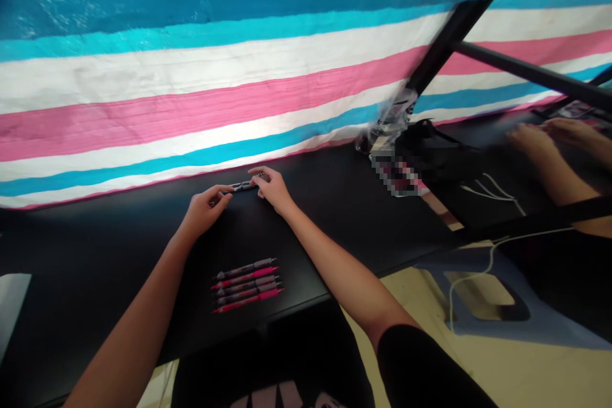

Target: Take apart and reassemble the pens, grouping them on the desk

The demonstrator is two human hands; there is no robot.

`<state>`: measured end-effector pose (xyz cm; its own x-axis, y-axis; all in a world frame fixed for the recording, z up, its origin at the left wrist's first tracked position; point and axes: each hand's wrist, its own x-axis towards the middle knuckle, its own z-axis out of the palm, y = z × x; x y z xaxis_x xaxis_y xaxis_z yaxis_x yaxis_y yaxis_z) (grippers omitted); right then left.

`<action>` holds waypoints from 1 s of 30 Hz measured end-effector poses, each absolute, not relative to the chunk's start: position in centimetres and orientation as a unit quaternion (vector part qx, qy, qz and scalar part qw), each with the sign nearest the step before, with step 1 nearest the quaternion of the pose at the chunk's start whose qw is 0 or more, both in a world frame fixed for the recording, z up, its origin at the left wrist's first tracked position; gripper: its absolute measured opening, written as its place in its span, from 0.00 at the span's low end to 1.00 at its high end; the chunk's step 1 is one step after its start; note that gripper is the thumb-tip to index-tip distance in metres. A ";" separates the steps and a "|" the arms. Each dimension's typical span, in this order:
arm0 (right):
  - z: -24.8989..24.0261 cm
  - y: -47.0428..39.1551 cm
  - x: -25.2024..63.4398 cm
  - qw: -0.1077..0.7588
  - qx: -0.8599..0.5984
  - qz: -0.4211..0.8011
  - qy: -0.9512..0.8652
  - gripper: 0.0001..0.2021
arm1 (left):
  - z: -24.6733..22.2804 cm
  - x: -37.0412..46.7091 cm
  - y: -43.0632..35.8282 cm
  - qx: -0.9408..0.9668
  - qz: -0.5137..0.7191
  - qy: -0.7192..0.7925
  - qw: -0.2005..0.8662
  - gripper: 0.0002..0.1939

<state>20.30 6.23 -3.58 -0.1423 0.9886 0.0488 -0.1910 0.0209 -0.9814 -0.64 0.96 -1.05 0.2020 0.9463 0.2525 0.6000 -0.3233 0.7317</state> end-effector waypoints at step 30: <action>-3.1 6.0 20.4 0.522 -0.416 0.556 -0.496 0.13 | -1.2 -0.8 1.2 0.744 0.323 0.532 0.241 0.15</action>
<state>20.35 5.96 -3.10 -0.1088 0.9926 0.0546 -0.1669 0.0359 -0.9853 -0.80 1.22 -1.18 0.2244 0.9483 0.2243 0.6364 -0.3169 0.7032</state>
